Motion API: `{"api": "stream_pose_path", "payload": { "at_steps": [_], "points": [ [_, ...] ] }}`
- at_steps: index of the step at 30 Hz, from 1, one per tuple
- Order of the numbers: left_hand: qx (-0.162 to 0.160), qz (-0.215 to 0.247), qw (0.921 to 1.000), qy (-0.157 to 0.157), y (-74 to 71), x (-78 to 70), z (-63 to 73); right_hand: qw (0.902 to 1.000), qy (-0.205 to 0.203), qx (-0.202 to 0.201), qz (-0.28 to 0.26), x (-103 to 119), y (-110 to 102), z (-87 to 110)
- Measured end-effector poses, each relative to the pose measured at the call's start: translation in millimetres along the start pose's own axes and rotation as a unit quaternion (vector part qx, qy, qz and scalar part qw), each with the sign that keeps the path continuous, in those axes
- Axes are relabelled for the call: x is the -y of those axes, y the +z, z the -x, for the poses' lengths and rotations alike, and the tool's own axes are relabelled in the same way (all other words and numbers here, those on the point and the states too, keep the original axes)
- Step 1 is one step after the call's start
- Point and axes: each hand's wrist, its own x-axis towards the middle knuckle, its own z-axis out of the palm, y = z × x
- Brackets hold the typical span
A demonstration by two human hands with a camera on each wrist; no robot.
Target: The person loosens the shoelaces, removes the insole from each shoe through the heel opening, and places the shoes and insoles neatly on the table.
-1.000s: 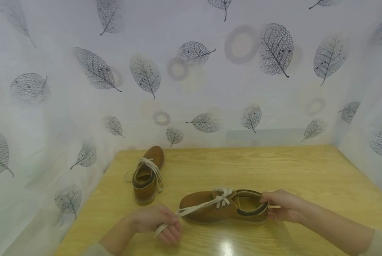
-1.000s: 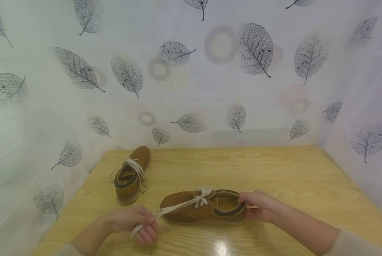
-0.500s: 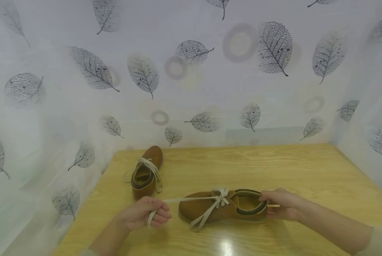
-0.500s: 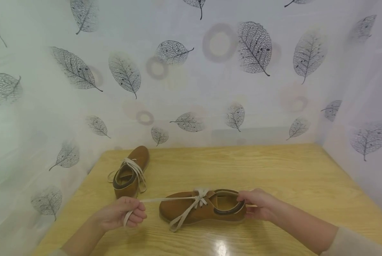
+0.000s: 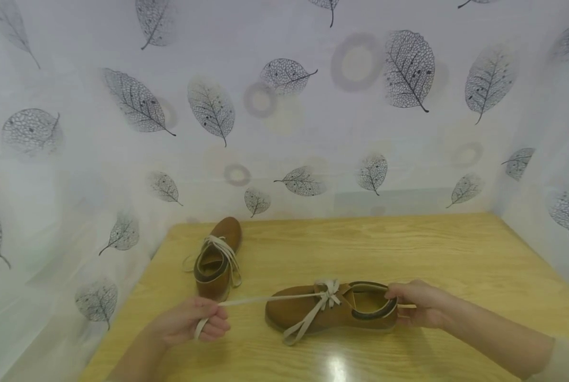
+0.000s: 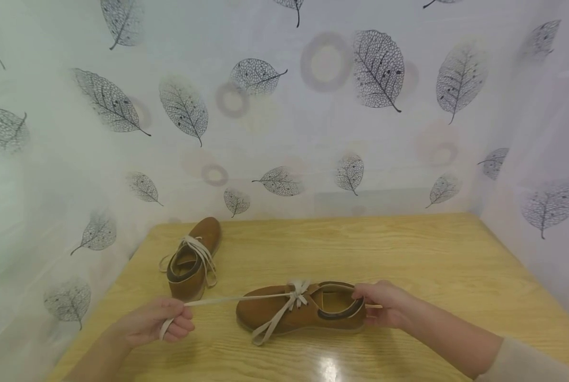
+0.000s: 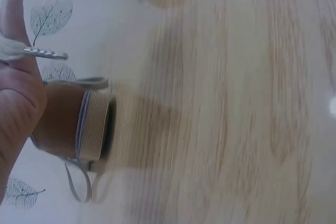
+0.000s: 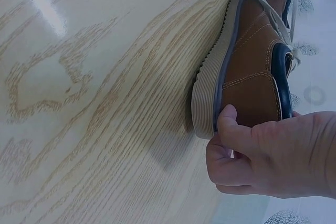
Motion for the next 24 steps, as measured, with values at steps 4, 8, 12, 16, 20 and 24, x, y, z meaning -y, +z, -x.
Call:
{"api": "stream_pose_path", "payload": {
  "at_steps": [4,8,12,16,20,24],
  "points": [
    [-0.014,-0.035,0.9989,-0.030,-8.0,-0.1,9.1,1.0000,-0.002,0.002,0.003,0,0,0.3],
    [-0.033,-0.060,0.9963,-0.051,-15.3,-2.8,19.8,1.0000,-0.003,0.005,0.004,-1,0,0.2],
    [-0.028,-0.065,0.9955,-0.063,-22.2,-6.3,31.3,1.0000,-0.003,0.004,0.005,-1,0,-0.1],
    [-0.004,-0.070,0.9942,-0.081,-29.6,-10.6,44.9,1.0000,-0.002,0.003,-0.001,-1,0,-0.2],
    [-0.003,-0.084,0.9908,-0.106,-36.3,-14.1,60.5,1.0000,-0.002,0.004,-0.006,-1,1,0.4],
    [-0.014,-0.096,0.9873,-0.126,-41.4,-12.7,75.3,1.0000,-0.003,0.006,-0.006,-1,2,0.6]
  ]
}}
